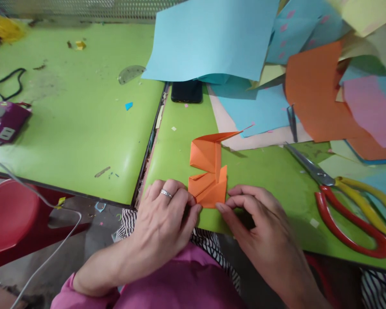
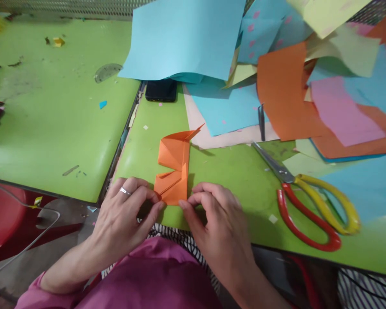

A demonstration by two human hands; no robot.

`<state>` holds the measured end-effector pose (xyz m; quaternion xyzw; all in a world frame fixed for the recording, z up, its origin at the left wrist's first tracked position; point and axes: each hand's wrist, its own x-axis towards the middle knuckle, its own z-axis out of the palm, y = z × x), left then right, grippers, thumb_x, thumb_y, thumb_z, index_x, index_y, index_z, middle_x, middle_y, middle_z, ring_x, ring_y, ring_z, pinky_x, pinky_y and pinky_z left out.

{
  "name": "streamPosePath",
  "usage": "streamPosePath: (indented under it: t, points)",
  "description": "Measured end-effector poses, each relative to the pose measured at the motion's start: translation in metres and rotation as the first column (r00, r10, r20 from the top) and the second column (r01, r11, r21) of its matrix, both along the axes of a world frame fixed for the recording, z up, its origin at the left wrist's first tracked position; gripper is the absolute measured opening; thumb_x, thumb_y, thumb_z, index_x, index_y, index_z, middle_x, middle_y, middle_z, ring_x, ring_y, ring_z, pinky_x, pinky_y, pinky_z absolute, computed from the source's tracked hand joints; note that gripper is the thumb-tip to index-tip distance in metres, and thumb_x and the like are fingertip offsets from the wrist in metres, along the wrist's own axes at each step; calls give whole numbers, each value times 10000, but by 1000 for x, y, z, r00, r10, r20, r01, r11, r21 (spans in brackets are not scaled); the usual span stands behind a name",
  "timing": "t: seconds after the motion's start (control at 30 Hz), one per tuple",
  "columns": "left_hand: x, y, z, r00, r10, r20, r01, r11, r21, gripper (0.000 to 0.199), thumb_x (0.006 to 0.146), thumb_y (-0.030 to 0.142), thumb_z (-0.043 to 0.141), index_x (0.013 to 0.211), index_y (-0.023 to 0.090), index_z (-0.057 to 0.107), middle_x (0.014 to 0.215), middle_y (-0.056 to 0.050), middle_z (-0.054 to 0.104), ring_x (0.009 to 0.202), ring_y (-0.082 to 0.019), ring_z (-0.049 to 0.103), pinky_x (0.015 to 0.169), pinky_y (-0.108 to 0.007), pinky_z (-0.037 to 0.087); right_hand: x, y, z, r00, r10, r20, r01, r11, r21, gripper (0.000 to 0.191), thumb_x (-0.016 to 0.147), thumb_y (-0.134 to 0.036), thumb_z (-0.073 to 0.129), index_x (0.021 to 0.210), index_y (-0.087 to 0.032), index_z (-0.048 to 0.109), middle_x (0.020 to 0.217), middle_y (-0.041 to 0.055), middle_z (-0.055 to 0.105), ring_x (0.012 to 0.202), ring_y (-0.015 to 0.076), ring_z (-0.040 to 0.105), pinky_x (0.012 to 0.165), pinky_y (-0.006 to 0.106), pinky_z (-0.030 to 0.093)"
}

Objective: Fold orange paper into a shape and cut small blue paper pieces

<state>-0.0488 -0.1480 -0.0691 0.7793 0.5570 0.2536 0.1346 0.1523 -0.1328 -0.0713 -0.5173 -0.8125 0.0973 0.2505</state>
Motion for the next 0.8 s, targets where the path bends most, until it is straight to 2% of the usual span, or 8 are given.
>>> streamPosePath:
  t: [0.17,0.4,0.47,0.6,0.7,0.8]
  points:
    - [0,-1,2,1000,3,-30,-3,1000,-21,108,950,259,543,864,197,564,938,-55,605,824,-218,506,762,-403,421,-2,1,2,998,-57,-31,54,996,-75,133,944,-360,558,878,-249,529,956,61,627,893,240,648,758,387,511]
    - [1,-1,2,998,-6,-56,4,1000,-29,115,973,267,503,907,193,560,1002,-67,572,851,-218,490,795,-402,430,1,1,3,996,-13,-83,4,994,-106,72,961,-263,522,898,-243,492,968,46,582,890,211,604,771,371,490]
    - [2,-3,-2,999,-11,-50,13,999,32,98,970,224,510,1013,206,596,1046,-74,558,873,-215,488,788,-377,436,1,2,4,995,-12,-103,1,994,-108,63,959,-254,528,904,-244,500,960,38,580,858,197,594,767,364,492]
    - [4,-10,-9,974,-120,-193,163,960,229,350,943,120,522,1257,260,588,1197,-75,564,999,-238,471,793,-361,411,0,2,5,991,-8,-135,-9,992,-125,51,959,-294,550,944,-253,577,968,34,576,842,184,597,752,343,507]
    - [5,-15,-10,945,-139,-298,220,940,261,338,954,205,535,1287,204,594,1233,-70,598,1064,-260,454,832,-383,390,1,1,2,988,3,-155,-16,996,-84,106,955,-302,572,1013,-260,650,1003,39,555,876,180,611,780,334,511]
    - [3,-20,-10,934,-133,-331,228,936,267,365,972,310,518,1304,180,594,1224,-67,627,1069,-264,460,864,-393,381,2,2,0,987,21,-160,-31,998,-58,121,951,-299,581,982,-256,690,996,38,546,868,174,619,781,327,512]
